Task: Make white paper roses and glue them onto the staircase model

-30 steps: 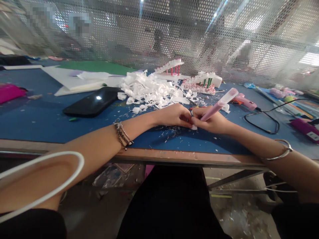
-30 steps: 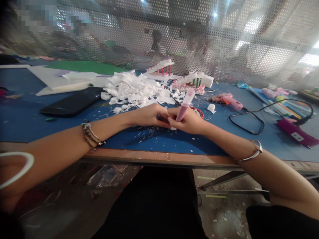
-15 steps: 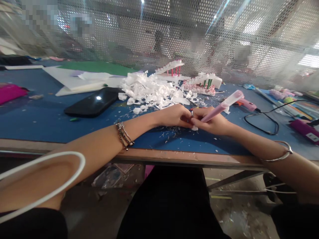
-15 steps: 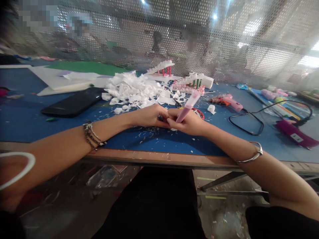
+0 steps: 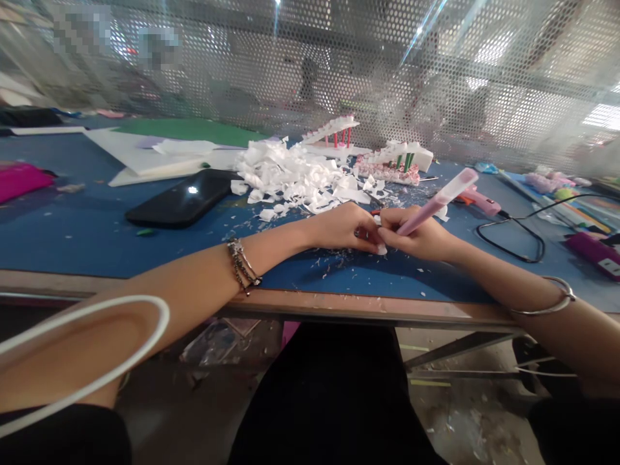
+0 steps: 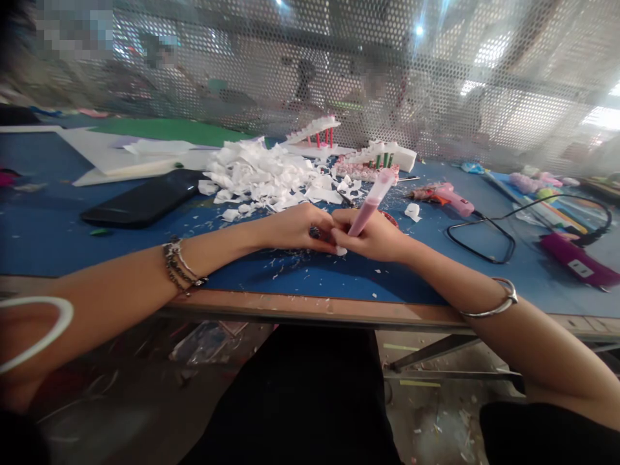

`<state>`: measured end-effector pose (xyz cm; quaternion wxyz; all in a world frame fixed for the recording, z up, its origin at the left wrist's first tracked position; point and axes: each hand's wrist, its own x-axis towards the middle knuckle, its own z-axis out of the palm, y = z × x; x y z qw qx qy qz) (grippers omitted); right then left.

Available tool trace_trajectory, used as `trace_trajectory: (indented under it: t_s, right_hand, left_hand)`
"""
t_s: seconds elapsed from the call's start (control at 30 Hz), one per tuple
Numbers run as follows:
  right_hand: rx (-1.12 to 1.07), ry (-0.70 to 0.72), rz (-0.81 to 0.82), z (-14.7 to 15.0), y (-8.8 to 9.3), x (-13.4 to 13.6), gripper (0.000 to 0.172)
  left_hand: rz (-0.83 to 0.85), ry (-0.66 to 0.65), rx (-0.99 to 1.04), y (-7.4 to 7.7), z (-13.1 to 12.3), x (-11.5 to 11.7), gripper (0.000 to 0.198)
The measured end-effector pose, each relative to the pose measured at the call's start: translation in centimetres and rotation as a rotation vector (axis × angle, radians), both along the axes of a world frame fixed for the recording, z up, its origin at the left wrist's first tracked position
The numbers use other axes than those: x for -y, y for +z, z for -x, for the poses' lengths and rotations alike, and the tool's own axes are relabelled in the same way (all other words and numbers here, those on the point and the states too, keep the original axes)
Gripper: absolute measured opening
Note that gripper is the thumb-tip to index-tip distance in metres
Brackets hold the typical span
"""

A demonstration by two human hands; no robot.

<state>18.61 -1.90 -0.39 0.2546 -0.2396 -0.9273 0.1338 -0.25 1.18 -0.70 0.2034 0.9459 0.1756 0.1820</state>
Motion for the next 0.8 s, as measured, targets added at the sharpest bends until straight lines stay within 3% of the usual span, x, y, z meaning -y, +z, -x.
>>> trace_trajectory:
  t_s: [0.67, 0.8]
  right_hand:
    - [0.02, -0.061, -0.028, 0.09, -0.01, 0.23, 0.026]
    - [0.022, 0.002, 0.019, 0.11, 0.07, 0.26, 0.025]
  left_hand:
    - [0.09, 0.019, -0.007, -0.29, -0.04, -0.23, 0.022]
    - [0.07, 0.022, 0.009, -0.4, -0.05, -0.27, 0.021]
